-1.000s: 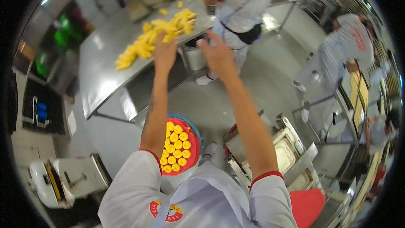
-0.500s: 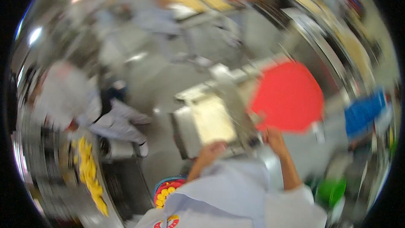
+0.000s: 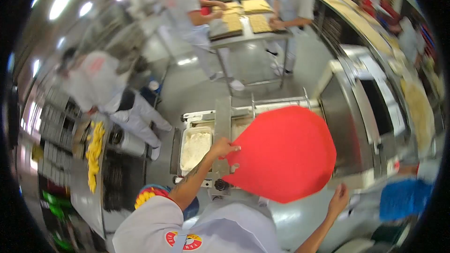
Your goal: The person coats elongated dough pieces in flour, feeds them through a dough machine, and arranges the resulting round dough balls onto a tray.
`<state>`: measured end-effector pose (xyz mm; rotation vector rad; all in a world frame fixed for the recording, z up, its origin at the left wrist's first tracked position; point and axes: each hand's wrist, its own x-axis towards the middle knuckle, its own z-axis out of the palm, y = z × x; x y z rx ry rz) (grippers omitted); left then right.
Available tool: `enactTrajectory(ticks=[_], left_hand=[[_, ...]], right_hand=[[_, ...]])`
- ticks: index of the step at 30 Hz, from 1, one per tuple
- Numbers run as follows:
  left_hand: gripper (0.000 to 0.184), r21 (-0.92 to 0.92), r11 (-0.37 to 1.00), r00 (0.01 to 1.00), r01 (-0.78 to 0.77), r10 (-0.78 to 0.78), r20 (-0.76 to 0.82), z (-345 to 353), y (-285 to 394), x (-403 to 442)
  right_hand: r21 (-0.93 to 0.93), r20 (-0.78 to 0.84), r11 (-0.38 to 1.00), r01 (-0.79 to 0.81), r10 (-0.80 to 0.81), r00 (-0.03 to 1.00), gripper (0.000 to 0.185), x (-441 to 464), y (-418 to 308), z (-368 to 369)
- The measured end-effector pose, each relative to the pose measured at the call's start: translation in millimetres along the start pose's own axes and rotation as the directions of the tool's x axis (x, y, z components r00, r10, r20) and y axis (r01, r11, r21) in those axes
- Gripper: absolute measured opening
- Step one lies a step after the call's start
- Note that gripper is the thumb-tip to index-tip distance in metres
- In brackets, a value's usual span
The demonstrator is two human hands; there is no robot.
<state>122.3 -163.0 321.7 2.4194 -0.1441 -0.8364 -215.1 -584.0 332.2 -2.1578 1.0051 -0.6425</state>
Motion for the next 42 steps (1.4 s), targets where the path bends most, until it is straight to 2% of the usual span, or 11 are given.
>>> enactTrajectory(ticks=[4, 6, 9, 17, 22, 25, 27, 31, 33, 36, 42], left_hand=[[0.045, -0.058, 0.949, 0.939, -0.311, 0.316, 0.135, -3.5, 14.0, -8.0], [0.043, -0.178, 0.921, 0.933, -0.348, 0.359, 0.033, 2.7, 36.1, -29.9], [0.041, -0.305, 0.87, 0.918, -0.387, 0.394, -0.04, 40.1, 41.5, -55.0], [0.035, -0.664, 0.667, 0.867, -0.339, -0.053, -0.496, 93.9, -8.4, -259.5], [0.057, -0.463, 0.826, 0.477, -0.321, -0.281, -0.833, 111.5, -86.0, -424.5], [0.09, -0.045, 0.981, -0.106, -0.189, -0.066, -0.992, 91.6, -94.0, -546.9], [0.095, -0.075, 0.997, -0.25, -0.001, -0.073, -0.966, 91.9, -74.4, -627.7], [0.081, -0.295, 0.944, 0.004, -0.146, -0.297, -0.955, 159.4, -71.1, -713.1], [0.062, -0.419, 0.645, 0.127, -0.639, -0.449, -0.885, 257.2, -138.0, -705.3], [0.04, -0.618, 0.577, 0.187, -0.534, -0.633, -0.751, 351.4, -117.3, -701.7], [0.044, -0.541, 0.598, -0.247, -0.591, -0.773, -0.584, 446.5, -45.2, -704.9]], right_hand=[[0.217, 0.522, 0.636, -0.741, 0.566, 0.639, 0.047, -35.0, 57.9, 31.0], [0.555, 0.725, 0.223, -0.801, 0.342, 0.598, 0.058, -64.9, 56.9, 53.5], [0.816, 0.499, 0.214, -0.537, 0.207, 0.841, 0.072, -62.0, 14.7, 69.5], [0.745, 0.656, 0.399, -0.534, -0.296, 0.694, 0.073, 1.2, -118.8, -1.2], [0.813, 0.583, 0.446, -0.375, -0.616, 0.53, 0.053, -24.6, -226.0, 65.8], [0.928, 0.368, 0.371, -0.02, -0.909, 0.198, 0.032, -71.2, -308.6, 57.3], [0.929, 0.283, 0.246, 0.277, -0.954, -0.102, 0.027, -100.2, -354.1, 24.9], [0.849, 0.028, -0.288, 0.443, -0.813, -0.581, 0.024, -207.3, -408.3, -6.9], [0.964, 0.044, -0.159, 0.212, -0.693, -0.72, 0.041, -260.2, -418.3, 0.8], [0.976, -0.171, -0.206, -0.075, -0.499, -0.85, 0.056, -341.3, -427.7, 19.0], [0.873, -0.413, -0.326, -0.363, -0.101, -0.905, 0.051, -524.4, -461.9, -27.6]])
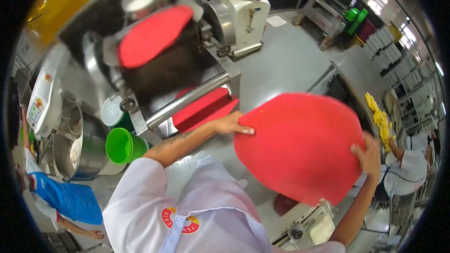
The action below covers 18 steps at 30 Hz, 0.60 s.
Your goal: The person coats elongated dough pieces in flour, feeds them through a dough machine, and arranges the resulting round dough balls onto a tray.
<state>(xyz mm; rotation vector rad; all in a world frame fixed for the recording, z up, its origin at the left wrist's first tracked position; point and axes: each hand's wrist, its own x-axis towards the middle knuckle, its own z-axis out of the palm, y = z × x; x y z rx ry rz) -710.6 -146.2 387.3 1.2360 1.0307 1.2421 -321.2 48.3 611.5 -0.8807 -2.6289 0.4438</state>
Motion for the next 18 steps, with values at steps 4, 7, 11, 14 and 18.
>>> enactTrajectory(ticks=[4, 7, 11, 14, 18], left_hand=[[0.042, -0.319, 0.948, 0.939, 0.005, -0.114, -0.325, -36.8, 70.4, -66.8], [0.039, -0.412, 0.901, 0.803, -0.135, -0.144, -0.578, -100.9, 51.8, -118.8], [0.033, -0.344, 0.897, 0.542, -0.278, -0.149, -0.827, -179.3, 4.7, -229.1], [0.03, -0.169, 0.92, 0.335, -0.354, -0.044, -0.941, -219.4, 37.1, -269.7], [0.032, 0.062, 0.867, 0.107, -0.494, 0.131, -0.986, -294.4, 57.1, -286.2]], right_hand=[[0.03, -0.25, 0.981, 0.193, -0.179, 0.951, 0.026, 169.3, -36.4, 4.1], [0.238, -0.397, 0.889, 0.392, -0.279, 0.874, 0.028, 207.7, -96.4, 5.5], [0.283, -0.434, 0.859, 0.427, -0.283, 0.855, 0.028, 190.5, -122.3, 42.4], [0.578, -0.21, 0.77, 0.27, -0.18, 0.961, 0.027, 184.5, -127.4, 104.3], [0.779, 0.002, 0.624, -0.061, 0.094, 0.996, 0.023, 180.9, -87.1, 195.3]])
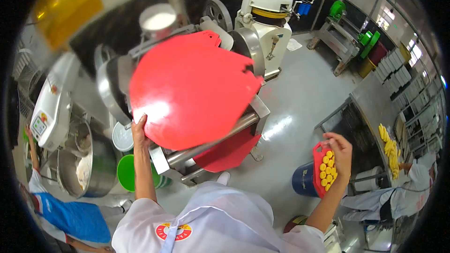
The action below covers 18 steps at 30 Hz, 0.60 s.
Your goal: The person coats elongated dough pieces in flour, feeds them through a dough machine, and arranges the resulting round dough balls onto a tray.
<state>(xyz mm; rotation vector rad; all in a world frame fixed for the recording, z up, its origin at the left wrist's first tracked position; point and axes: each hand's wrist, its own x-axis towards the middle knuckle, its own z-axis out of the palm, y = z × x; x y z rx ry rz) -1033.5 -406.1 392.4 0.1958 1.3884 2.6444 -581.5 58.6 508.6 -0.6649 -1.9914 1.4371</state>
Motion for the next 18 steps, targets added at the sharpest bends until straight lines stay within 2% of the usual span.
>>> enactTrajectory(ticks=[2, 5, 8, 10, 11, 12, 13, 14, 15, 16, 17, 18], left_hand=[[0.034, -0.008, 0.997, 0.993, -0.073, 0.072, -0.099, 8.5, 4.5, 32.3], [0.03, -0.056, 0.992, 0.979, -0.111, 0.1, -0.181, 4.0, -5.8, 88.2], [0.025, -0.056, 0.986, 0.96, -0.157, 0.139, -0.242, 2.1, -21.6, 140.4], [0.027, -0.104, 0.989, 0.979, -0.102, 0.082, -0.184, -4.1, -29.0, 165.0], [0.037, -0.138, 0.988, 0.992, 0.068, -0.082, -0.098, -31.1, -29.1, 180.2], [0.047, -0.021, 0.985, 0.984, 0.169, -0.17, -0.054, -18.6, -25.8, 175.3], [0.058, 0.105, 0.961, 0.967, 0.256, -0.256, -0.01, -4.1, -23.1, 169.1], [0.067, 0.204, 0.934, 0.956, 0.293, -0.288, -0.053, -45.6, -35.5, 217.0], [0.077, 0.274, 0.95, 0.985, 0.148, -0.168, 0.05, -53.9, -41.8, 214.3], [0.092, 0.486, 0.873, 0.959, -0.033, -0.109, 0.262, -52.5, -47.3, 206.9], [0.075, 0.687, 0.727, 0.992, 0.006, -0.093, 0.09, -29.6, -42.9, 186.1], [0.068, 0.841, 0.529, 0.993, 0.115, -0.072, -0.09, -3.8, -36.8, 162.4]], right_hand=[[0.013, -0.023, 0.994, -0.105, 0.105, 0.994, 0.025, -14.5, 31.9, 1.4], [0.041, -0.157, 0.97, -0.239, 0.243, 0.957, 0.026, -48.7, 67.6, -6.9], [0.223, -0.22, 0.936, -0.272, 0.32, 0.921, 0.028, -84.8, 85.0, -20.6], [0.2, -0.337, 0.934, -0.297, 0.35, 0.874, 0.031, -106.5, 113.0, -35.0], [0.186, -0.412, 0.931, -0.315, 0.365, 0.835, 0.032, -120.7, 126.3, -44.6], [0.325, -0.471, 0.894, -0.309, 0.437, 0.766, 0.034, -131.5, 120.7, -35.8], [0.295, -0.455, 0.89, -0.347, 0.45, 0.768, 0.035, -148.4, 132.5, -45.3], [0.344, -0.454, 0.882, -0.324, 0.458, 0.764, 0.035, -156.4, 133.7, -43.2], [0.31, -0.476, 0.876, -0.37, 0.48, 0.737, 0.034, -166.7, 136.4, -42.8], [0.341, -0.482, 0.885, -0.318, 0.455, 0.749, 0.035, -181.4, 136.8, -43.4], [0.376, -0.503, 0.855, -0.357, 0.512, 0.696, 0.034, -205.5, 142.0, -42.4], [0.412, -0.505, 0.827, -0.383, 0.557, 0.659, 0.034, -220.8, 152.4, -41.6]])
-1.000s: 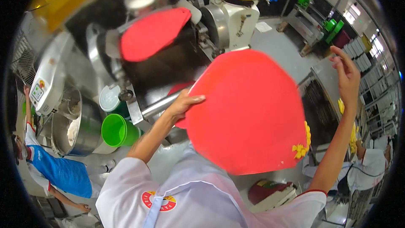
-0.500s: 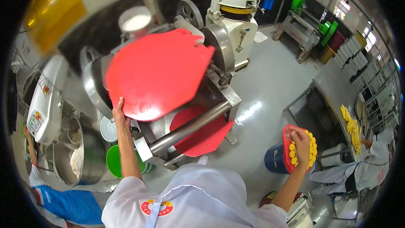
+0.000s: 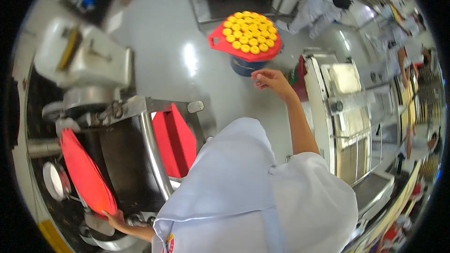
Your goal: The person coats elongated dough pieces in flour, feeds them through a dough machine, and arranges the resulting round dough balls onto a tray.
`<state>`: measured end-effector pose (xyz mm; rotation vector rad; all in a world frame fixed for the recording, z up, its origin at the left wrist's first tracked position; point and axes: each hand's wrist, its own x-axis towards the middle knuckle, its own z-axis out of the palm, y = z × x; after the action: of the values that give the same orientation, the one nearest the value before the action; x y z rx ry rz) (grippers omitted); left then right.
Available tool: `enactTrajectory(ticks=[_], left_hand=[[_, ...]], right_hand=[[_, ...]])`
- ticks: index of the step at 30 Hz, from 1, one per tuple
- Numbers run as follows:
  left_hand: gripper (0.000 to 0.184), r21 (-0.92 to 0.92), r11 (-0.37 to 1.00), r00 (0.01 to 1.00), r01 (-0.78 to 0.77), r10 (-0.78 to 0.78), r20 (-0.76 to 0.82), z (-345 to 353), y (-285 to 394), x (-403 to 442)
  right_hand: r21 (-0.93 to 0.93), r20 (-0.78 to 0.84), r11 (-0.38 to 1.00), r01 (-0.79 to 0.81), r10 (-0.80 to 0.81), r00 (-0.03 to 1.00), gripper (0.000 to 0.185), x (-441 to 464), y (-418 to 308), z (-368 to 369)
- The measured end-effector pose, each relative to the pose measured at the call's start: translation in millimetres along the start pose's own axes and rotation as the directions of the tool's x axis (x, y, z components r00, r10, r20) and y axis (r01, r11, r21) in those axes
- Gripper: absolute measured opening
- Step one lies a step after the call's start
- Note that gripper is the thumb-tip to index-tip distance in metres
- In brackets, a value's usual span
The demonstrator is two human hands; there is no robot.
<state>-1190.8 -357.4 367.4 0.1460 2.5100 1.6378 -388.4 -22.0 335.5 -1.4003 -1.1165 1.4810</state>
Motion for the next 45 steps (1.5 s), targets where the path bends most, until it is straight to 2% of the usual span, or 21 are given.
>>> enactTrajectory(ticks=[1, 2, 5, 6, 7, 8, 9, 11, 13, 16, 19, 22, 25, 27, 28, 29, 32, 35, 38, 41, 45], left_hand=[[0.074, 0.195, 0.968, 0.985, 0.156, -0.136, -0.11, 7.9, 21.9, -26.2], [0.068, 0.29, 0.945, 0.988, 0.151, -0.147, -0.037, 23.6, 30.0, -31.6], [0.041, -0.058, 0.996, 0.963, -0.061, 0.074, 0.258, 177.4, 69.8, -131.4], [0.037, -0.072, 0.997, 0.92, 0.025, 0.005, 0.393, 239.0, 87.2, -171.6], [0.035, -0.023, 0.998, 0.82, 0.06, -0.036, 0.572, 297.5, 94.9, -205.9], [0.032, 0.075, 0.997, 0.69, -0.031, -0.033, 0.724, 352.3, 86.9, -221.8], [0.033, 0.119, 0.992, 0.548, -0.032, -0.082, 0.832, 405.1, 91.3, -249.5], [0.042, 0.101, 0.995, 0.38, -0.015, -0.088, 0.921, 508.7, 89.5, -308.2], [0.049, 0.109, 0.993, 0.281, -0.035, -0.095, 0.955, 603.3, 78.4, -349.0], [0.06, 0.183, 0.977, 0.291, -0.111, -0.144, 0.946, 733.2, 56.8, -387.1], [0.066, 0.297, 0.933, 0.405, -0.204, -0.196, 0.893, 866.0, 15.2, -396.7], [0.067, 0.437, 0.897, 0.506, -0.07, -0.346, 0.79, 982.0, -41.7, -401.8], [0.065, 0.494, 0.835, 0.264, 0.243, -0.547, 0.794, 1033.6, -50.4, -425.5], [0.064, 0.507, 0.857, 0.383, 0.097, -0.502, 0.776, 1055.0, -51.2, -433.2], [0.064, 0.518, 0.855, 0.434, 0.02, -0.474, 0.767, 1061.0, -50.8, -440.2], [0.061, 0.465, 0.877, 0.471, 0.12, -0.462, 0.751, 1061.3, -38.6, -454.4], [0.054, 0.434, 0.847, 0.36, 0.308, -0.526, 0.771, 1055.7, -24.7, -460.5], [0.051, 0.463, 0.84, 0.496, 0.282, -0.541, 0.68, 1058.2, -30.1, -462.6], [0.05, 0.431, 0.898, 0.689, 0.086, -0.367, 0.625, 1054.2, -14.3, -492.6], [0.047, 0.396, 0.917, 0.711, 0.049, -0.31, 0.631, 1050.5, -15.7, -491.1], [0.045, 0.337, 0.941, 0.699, 0.007, -0.246, 0.671, 1052.4, -13.4, -486.5]], right_hand=[[0.008, -0.008, 0.999, -0.042, 0.042, 0.999, 0.033, 1.7, 9.2, -8.5], [0.035, -0.058, 0.995, -0.095, 0.097, 0.994, 0.032, 2.6, 25.6, -20.1], [0.112, -0.152, 0.972, -0.207, 0.223, 0.963, 0.029, 9.4, 67.7, -57.9], [0.152, -0.176, 0.961, -0.229, 0.255, 0.951, 0.029, 15.7, 77.7, -68.6], [0.194, -0.203, 0.948, -0.251, 0.289, 0.936, 0.029, 21.7, 82.7, -82.3], [0.222, -0.204, 0.945, -0.24, 0.285, 0.937, 0.029, 29.5, 82.9, -93.6], [0.254, -0.206, 0.941, -0.226, 0.28, 0.938, 0.029, 41.3, 83.5, -104.9], [0.273, -0.231, 0.942, -0.195, 0.261, 0.937, 0.028, 75.9, 90.2, -140.8], [0.266, -0.252, 0.944, -0.195, 0.264, 0.931, 0.027, 120.6, 115.6, -173.7], [0.21, -0.36, 0.944, -0.256, 0.318, 0.877, 0.026, 193.7, 144.1, -217.9], [-0.015, -0.494, 0.961, -0.277, 0.234, 0.838, 0.025, 272.7, 178.8, -262.9], [-0.329, -0.626, 0.885, -0.331, 0.058, 0.777, 0.026, 351.0, 182.6, -300.9], [-0.387, -0.647, 0.835, -0.391, 0.056, 0.76, 0.03, 439.2, 203.4, -342.1], [-0.504, -0.638, 0.786, -0.357, -0.06, 0.768, 0.03, 496.8, 227.8, -368.0], [-0.518, -0.635, 0.77, -0.373, -0.054, 0.771, 0.029, 520.9, 236.2, -376.8], [-0.533, -0.631, 0.753, -0.387, -0.048, 0.774, 0.028, 540.9, 238.4, -382.5], [-0.564, -0.589, 0.68, -0.468, 0.066, 0.805, 0.029, 587.1, 236.4, -385.6], [-0.511, -0.645, 0.603, -0.612, 0.201, 0.737, 0.03, 607.6, 235.5, -380.2], [-0.569, -0.652, 0.507, -0.648, 0.202, 0.731, 0.03, 605.7, 225.2, -371.2], [-0.537, -0.691, 0.61, -0.582, 0.077, 0.719, 0.025, 600.6, 240.3, -365.5], [-0.44, -0.754, 0.708, -0.553, 0.043, 0.655, 0.023, 596.7, 236.3, -362.7]])
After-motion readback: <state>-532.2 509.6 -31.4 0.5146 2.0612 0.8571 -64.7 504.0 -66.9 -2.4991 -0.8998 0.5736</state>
